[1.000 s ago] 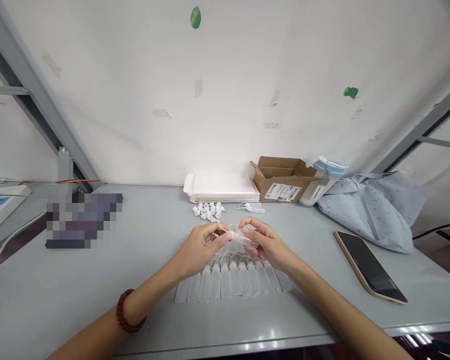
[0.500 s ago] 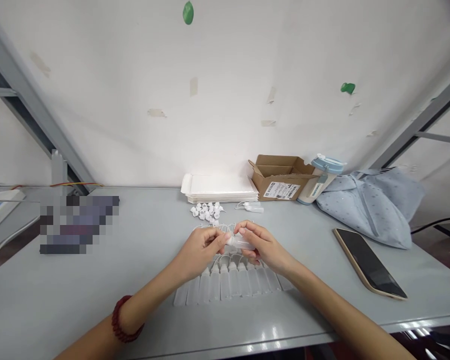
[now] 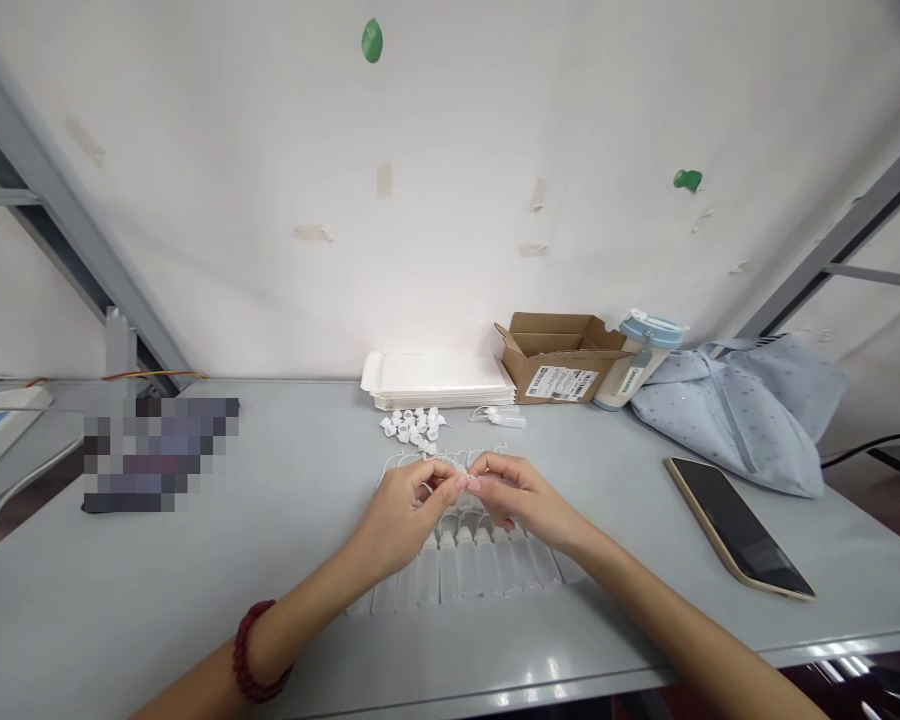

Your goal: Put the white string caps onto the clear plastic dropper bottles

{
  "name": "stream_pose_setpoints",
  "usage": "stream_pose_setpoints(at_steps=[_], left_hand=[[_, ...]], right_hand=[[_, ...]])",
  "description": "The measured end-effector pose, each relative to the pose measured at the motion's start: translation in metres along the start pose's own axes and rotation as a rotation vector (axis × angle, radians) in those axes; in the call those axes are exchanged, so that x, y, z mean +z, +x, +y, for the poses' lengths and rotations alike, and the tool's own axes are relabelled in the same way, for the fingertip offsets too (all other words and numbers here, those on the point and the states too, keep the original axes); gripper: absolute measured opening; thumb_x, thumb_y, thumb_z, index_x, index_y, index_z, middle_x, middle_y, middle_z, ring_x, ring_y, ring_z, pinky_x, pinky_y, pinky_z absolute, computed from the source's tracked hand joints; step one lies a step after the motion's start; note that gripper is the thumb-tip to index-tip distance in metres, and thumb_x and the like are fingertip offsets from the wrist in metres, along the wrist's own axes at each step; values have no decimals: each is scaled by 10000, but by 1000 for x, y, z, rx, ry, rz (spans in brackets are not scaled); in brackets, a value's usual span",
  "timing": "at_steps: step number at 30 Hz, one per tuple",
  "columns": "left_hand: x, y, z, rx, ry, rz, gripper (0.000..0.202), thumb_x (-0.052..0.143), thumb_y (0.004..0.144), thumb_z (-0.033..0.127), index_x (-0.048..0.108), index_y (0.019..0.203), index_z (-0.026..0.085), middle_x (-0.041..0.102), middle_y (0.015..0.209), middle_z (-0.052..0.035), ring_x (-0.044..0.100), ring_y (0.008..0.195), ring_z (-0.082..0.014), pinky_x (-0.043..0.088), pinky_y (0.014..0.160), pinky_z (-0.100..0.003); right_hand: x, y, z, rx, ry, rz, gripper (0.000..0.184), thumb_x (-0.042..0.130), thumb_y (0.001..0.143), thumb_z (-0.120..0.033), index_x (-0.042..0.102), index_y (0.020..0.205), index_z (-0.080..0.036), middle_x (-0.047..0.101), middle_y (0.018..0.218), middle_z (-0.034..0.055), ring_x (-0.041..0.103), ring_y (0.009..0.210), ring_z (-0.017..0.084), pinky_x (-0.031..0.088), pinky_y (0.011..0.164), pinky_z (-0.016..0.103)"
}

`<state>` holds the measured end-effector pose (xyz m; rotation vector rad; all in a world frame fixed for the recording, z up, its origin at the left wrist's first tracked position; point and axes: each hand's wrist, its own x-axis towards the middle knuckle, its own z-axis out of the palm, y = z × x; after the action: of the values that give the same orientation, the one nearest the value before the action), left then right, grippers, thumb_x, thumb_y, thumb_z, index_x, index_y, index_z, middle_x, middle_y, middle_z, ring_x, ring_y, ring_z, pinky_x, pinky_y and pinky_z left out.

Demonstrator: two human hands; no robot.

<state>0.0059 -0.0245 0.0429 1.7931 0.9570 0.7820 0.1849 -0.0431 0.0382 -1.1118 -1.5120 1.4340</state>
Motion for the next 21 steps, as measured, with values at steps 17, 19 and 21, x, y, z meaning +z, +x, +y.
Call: stream_pose_setpoints(at_steps=[17,19,21], left_hand=[[-1,-1,-4,122,32,-10,186,536,830,282,650,957,208,659,943,-42,575,847,-183,451,758,-290],[-1,-2,-3,139,25,2,189,532,831,272,648,968,211,655,952,-41,573,863,-182,450,778,-293],[-2,-2,-2,121,18,4,185,536,826,277,652,953,207,654,926,-38,572,845,-178,450,763,-288]], right_hand=[[-1,2,4,135,235,-81,370,499,825,-566,412,782,-210,336,422,-120,273,355,50,354,385,196],[-1,2,4,131,265,-93,373,497,824,-574,404,804,-214,314,442,-124,244,365,44,340,385,186],[-1,2,3,123,277,-105,375,499,822,-578,399,815,-216,285,467,-125,219,379,39,322,388,176]])
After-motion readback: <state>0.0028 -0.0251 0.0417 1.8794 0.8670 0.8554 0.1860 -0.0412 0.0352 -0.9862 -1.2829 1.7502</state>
